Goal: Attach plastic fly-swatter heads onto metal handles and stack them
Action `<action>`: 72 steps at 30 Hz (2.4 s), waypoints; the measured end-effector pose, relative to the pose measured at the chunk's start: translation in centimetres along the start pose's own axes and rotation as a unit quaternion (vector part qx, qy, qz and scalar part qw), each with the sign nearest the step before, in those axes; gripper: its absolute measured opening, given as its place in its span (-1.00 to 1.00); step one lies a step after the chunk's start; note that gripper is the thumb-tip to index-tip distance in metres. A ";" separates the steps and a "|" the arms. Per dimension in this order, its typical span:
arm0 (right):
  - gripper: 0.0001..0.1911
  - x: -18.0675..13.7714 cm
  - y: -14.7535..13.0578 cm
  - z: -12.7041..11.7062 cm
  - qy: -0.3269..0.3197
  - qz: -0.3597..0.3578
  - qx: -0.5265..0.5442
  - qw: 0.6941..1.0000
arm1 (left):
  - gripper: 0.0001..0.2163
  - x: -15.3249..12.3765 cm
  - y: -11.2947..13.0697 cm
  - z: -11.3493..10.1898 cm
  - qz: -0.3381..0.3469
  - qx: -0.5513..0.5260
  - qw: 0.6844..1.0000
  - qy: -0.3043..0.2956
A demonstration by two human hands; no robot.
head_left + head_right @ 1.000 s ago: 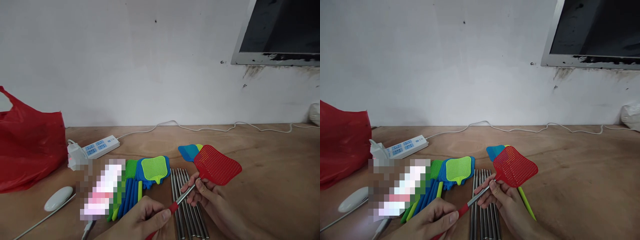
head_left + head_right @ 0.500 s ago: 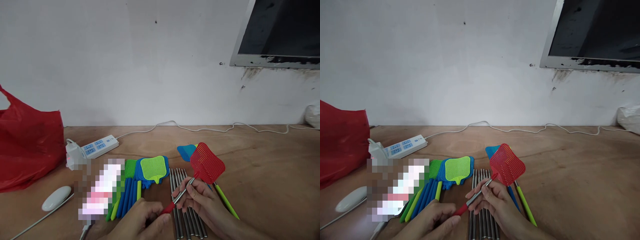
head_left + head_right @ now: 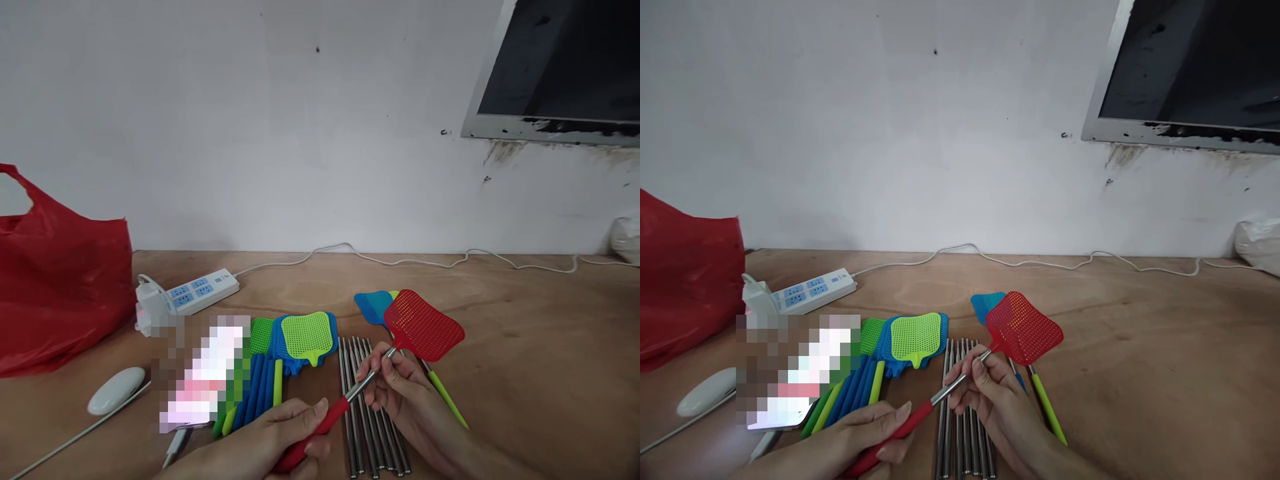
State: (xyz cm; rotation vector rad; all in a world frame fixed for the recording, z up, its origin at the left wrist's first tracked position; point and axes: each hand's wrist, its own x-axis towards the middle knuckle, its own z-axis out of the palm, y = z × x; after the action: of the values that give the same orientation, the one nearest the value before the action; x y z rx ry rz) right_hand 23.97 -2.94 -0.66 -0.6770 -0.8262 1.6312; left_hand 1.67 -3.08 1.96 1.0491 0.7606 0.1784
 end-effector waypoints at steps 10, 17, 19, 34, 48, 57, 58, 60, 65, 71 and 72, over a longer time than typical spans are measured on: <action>-0.66 0.7 -1.6 -1.2 0.123 -0.053 -0.030 0.991 | -0.47 -0.2 -0.6 0.0 0.111 0.198 0.960 0.164; -0.61 0.7 -1.8 -1.3 0.133 -0.050 -0.055 0.988 | -0.70 -0.1 -0.4 -1.0 0.224 0.337 0.867 0.290; -0.62 0.8 -1.8 -1.5 0.132 -0.053 -0.063 0.988 | -0.67 -0.1 -0.5 -1.5 0.243 0.345 0.845 0.328; -0.62 0.5 -0.6 -1.7 0.100 -0.041 -0.091 0.990 | -0.80 0.4 -0.1 -4.1 0.231 0.519 0.700 0.433; -0.52 0.8 -0.9 -1.4 0.108 -0.028 -0.098 0.989 | -0.81 0.6 -0.9 -4.5 0.281 0.581 0.636 0.423; -0.68 1.2 -0.8 -2.8 -0.016 0.073 -0.040 0.996 | -0.82 0.5 -1.2 -4.3 0.331 0.517 0.679 0.404; -0.68 1.2 -0.9 -2.8 -0.041 0.107 -0.024 0.993 | -0.82 0.5 -1.1 -4.2 0.330 0.510 0.684 0.404; -0.65 1.0 -1.1 -2.9 -0.102 0.172 0.012 0.980 | -0.80 0.3 -0.8 -4.1 0.329 0.497 0.692 0.408; -0.62 0.7 -1.2 -3.0 -0.188 0.220 0.033 0.957 | -0.73 -0.2 -0.4 -3.7 0.339 0.442 0.710 0.431; -0.58 0.5 -0.9 -2.4 -0.203 0.202 -0.026 0.958 | -0.69 -0.2 -0.4 -3.2 0.308 0.296 0.821 0.379; -0.57 0.5 -0.9 -2.4 -0.206 0.199 -0.039 0.957 | -0.69 -0.1 -0.4 -3.1 0.314 0.279 0.830 0.366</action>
State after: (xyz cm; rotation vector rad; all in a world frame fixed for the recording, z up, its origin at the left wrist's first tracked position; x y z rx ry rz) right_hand 26.24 -1.95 -1.35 -0.5906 -1.1098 2.1590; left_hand -0.49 -1.19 0.82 1.8171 1.1667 1.0228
